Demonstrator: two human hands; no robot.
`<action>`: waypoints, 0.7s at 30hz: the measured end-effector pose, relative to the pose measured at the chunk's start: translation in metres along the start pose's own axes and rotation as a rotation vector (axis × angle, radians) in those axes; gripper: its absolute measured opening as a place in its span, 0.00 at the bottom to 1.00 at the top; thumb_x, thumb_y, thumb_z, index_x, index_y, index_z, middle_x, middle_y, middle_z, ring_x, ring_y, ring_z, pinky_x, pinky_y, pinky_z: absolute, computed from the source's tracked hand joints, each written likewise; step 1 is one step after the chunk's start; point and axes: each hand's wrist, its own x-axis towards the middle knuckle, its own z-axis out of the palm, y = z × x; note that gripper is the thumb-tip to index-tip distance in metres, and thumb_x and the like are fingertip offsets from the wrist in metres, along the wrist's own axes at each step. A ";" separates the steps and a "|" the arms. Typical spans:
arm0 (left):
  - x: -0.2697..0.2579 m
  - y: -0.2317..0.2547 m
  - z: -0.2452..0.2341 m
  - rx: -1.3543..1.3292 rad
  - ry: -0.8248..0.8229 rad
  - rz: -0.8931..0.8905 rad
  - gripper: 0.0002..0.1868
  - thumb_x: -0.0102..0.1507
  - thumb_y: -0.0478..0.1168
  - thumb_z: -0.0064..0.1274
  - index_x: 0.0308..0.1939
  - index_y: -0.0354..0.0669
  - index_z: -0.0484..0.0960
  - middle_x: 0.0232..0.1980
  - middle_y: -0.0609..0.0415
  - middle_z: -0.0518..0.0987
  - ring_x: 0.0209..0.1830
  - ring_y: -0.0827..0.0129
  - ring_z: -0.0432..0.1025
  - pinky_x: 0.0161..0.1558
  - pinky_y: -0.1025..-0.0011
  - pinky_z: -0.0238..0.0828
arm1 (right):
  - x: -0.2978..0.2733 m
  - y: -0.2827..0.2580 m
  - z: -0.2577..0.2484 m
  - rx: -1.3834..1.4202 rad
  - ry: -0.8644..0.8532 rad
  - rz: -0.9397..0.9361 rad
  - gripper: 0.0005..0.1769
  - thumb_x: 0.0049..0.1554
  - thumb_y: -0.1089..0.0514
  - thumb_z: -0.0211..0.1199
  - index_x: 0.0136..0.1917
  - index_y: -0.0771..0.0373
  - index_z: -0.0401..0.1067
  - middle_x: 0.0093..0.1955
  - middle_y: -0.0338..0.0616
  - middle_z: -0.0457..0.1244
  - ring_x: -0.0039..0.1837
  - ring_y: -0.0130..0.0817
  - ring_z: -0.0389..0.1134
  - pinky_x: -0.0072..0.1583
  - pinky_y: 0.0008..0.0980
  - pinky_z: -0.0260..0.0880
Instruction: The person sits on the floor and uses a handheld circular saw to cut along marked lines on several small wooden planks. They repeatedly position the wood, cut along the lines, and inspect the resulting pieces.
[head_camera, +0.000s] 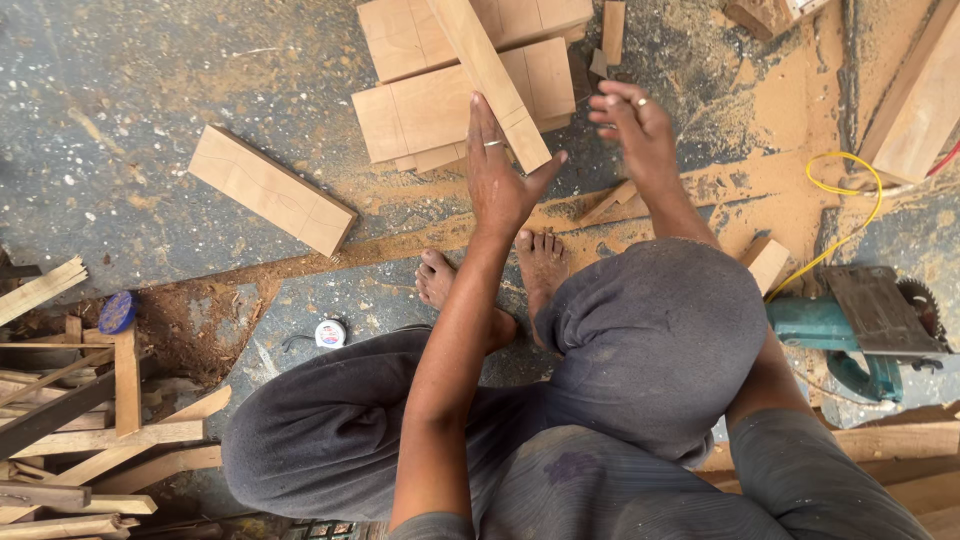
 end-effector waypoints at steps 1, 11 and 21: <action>-0.002 -0.001 0.006 -0.005 0.004 -0.014 0.68 0.52 0.52 0.76 0.80 0.33 0.41 0.81 0.30 0.51 0.80 0.37 0.54 0.76 0.50 0.58 | -0.003 0.016 -0.008 -0.020 0.075 0.027 0.27 0.66 0.44 0.54 0.71 0.61 0.68 0.65 0.52 0.68 0.65 0.44 0.72 0.64 0.45 0.76; 0.031 -0.021 -0.006 -0.131 -0.026 -0.110 0.51 0.58 0.37 0.66 0.79 0.29 0.54 0.75 0.33 0.66 0.77 0.44 0.63 0.77 0.53 0.61 | -0.073 0.164 -0.029 -0.822 -0.300 -0.246 0.34 0.55 0.49 0.66 0.74 0.49 0.67 0.80 0.52 0.51 0.77 0.51 0.53 0.68 0.48 0.63; 0.032 -0.030 0.008 -0.018 0.023 -0.117 0.51 0.59 0.43 0.71 0.78 0.35 0.56 0.73 0.38 0.67 0.71 0.46 0.64 0.71 0.52 0.61 | -0.048 0.065 -0.024 -0.250 -0.122 0.251 0.21 0.64 0.45 0.62 0.62 0.61 0.73 0.49 0.44 0.68 0.45 0.32 0.65 0.46 0.39 0.71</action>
